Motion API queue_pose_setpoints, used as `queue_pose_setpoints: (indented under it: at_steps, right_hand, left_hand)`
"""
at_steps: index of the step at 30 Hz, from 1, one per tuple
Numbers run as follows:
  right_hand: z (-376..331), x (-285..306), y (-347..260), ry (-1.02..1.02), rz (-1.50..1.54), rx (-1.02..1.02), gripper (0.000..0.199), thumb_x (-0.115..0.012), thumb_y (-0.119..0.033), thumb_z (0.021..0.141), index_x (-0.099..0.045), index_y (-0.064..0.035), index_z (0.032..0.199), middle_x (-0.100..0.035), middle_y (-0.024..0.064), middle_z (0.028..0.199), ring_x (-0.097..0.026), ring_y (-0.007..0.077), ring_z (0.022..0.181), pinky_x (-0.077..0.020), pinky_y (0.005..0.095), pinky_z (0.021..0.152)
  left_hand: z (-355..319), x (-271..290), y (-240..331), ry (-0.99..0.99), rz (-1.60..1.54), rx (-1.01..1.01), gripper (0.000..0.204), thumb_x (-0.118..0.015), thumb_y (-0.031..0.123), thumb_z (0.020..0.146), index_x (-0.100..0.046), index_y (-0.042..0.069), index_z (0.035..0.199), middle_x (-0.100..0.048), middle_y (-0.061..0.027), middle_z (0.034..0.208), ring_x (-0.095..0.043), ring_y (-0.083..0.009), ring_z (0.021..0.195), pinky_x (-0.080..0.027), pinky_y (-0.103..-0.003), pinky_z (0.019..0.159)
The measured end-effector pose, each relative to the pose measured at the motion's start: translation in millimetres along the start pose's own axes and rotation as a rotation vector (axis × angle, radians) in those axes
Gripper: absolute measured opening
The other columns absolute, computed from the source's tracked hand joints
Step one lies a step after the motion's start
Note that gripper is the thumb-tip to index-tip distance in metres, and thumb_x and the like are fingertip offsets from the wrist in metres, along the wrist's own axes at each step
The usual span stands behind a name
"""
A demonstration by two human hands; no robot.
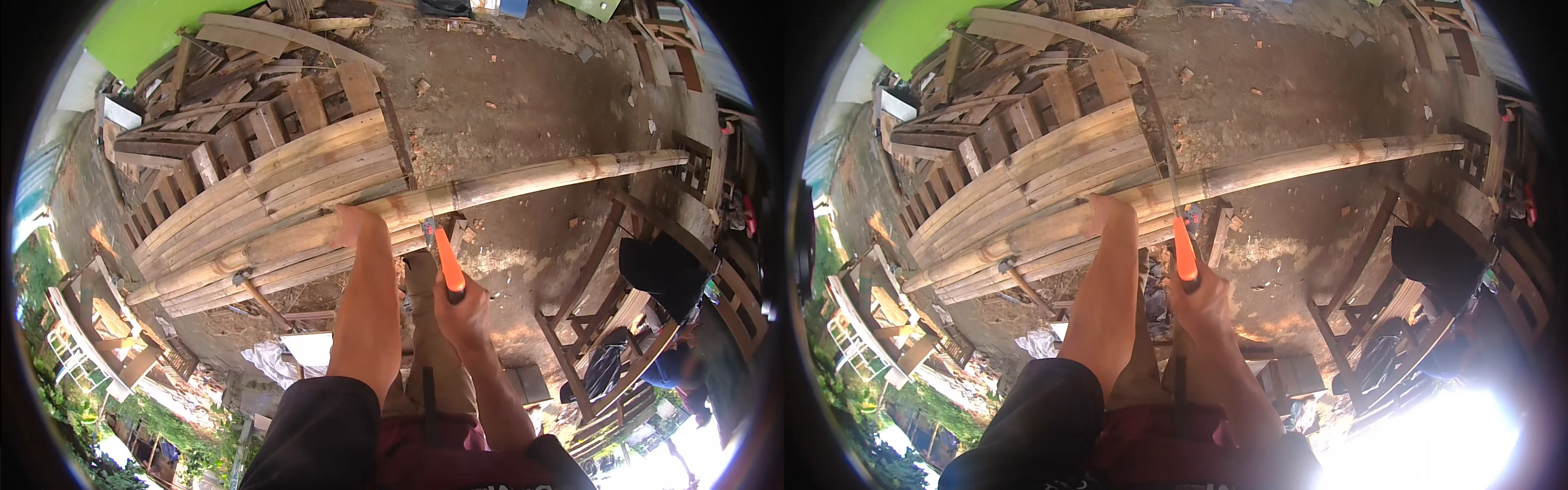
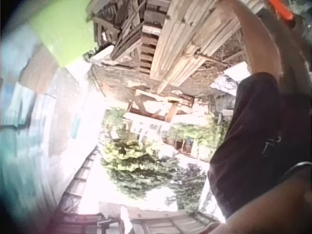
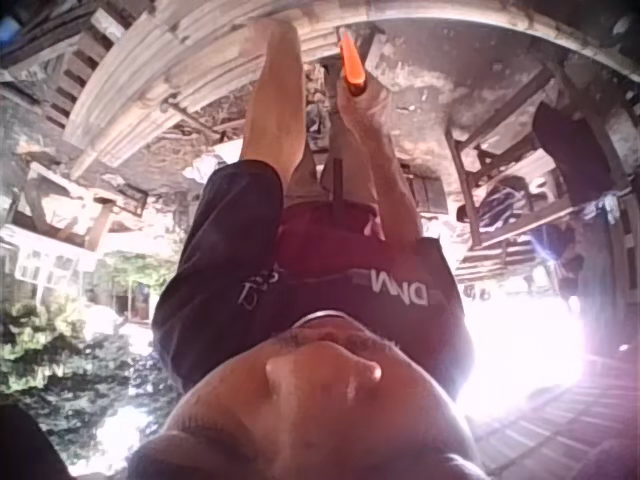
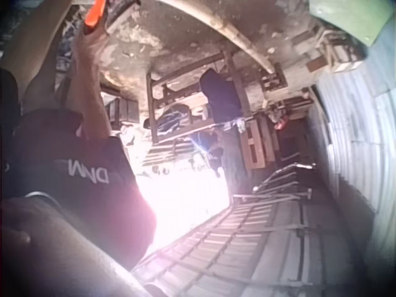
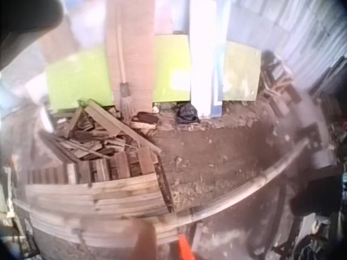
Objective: The person positions a long bamboo pole across a wooden workbench and uses a hand saw to cut it. The person holds the pole with one hand and saws with the other, creating sawdust as the cut progresses.
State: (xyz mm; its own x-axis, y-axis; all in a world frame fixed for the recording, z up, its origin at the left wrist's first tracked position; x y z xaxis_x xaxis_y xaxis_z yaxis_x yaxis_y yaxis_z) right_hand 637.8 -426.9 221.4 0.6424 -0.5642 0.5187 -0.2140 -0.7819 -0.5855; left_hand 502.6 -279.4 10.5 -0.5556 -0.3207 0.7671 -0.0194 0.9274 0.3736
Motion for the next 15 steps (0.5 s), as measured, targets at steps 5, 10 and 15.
queue_pose_setpoints:
  at_steps: [5, 10, 15]
  right_hand:
    - [18, -64, 53, 0.022, -0.005, 0.126, 0.013, -0.067, -0.013, 0.087, -0.067, -0.0002, 0.086, -0.064, 0.0191, 0.064, -0.067, 0.0308, 0.056, -0.0504, 0.0386, 0.054]
    - [12, -52, 86, 0.059, 0.057, 0.342, 0.011, -0.067, -0.011, 0.084, -0.068, -0.0003, 0.087, -0.063, 0.0173, 0.063, -0.066, 0.0296, 0.054, -0.0513, 0.0378, 0.054]
    - [23, -37, 60, -0.002, 0.109, 0.229, 0.018, -0.067, -0.013, 0.09, -0.063, 0.0008, 0.081, -0.053, 0.0089, 0.056, -0.05, 0.0134, 0.049, -0.0423, 0.0349, 0.049]
  left_hand:
    - [9, -2, -4, 0.033, 0.036, -0.06, 0.096, -0.074, 0.044, 0.087, -0.021, 0.003, 0.155, -0.049, -0.0253, 0.145, -0.056, -0.0408, 0.125, -0.045, -0.055, 0.104]
    - [9, -5, -4, -0.041, 0.031, -0.111, 0.098, -0.075, 0.046, 0.087, -0.023, -0.003, 0.154, -0.041, -0.0284, 0.15, -0.05, -0.0385, 0.131, -0.043, -0.051, 0.107]
    - [27, -4, -6, -0.237, 0.058, -0.128, 0.102, -0.075, 0.049, 0.086, -0.024, -0.009, 0.152, -0.033, -0.0314, 0.155, -0.045, -0.0362, 0.138, -0.042, -0.047, 0.109]
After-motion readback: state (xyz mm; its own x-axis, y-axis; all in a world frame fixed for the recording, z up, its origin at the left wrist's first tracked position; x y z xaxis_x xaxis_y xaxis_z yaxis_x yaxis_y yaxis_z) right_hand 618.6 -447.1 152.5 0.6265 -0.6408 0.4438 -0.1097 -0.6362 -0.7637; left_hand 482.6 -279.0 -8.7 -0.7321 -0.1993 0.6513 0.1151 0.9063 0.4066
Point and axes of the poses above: each hand's wrist, its own z-axis towards the middle knuckle, its own x-axis out of the back of the hand, y = z × x, the point moved 7 cm from there along z, towards the middle knuckle
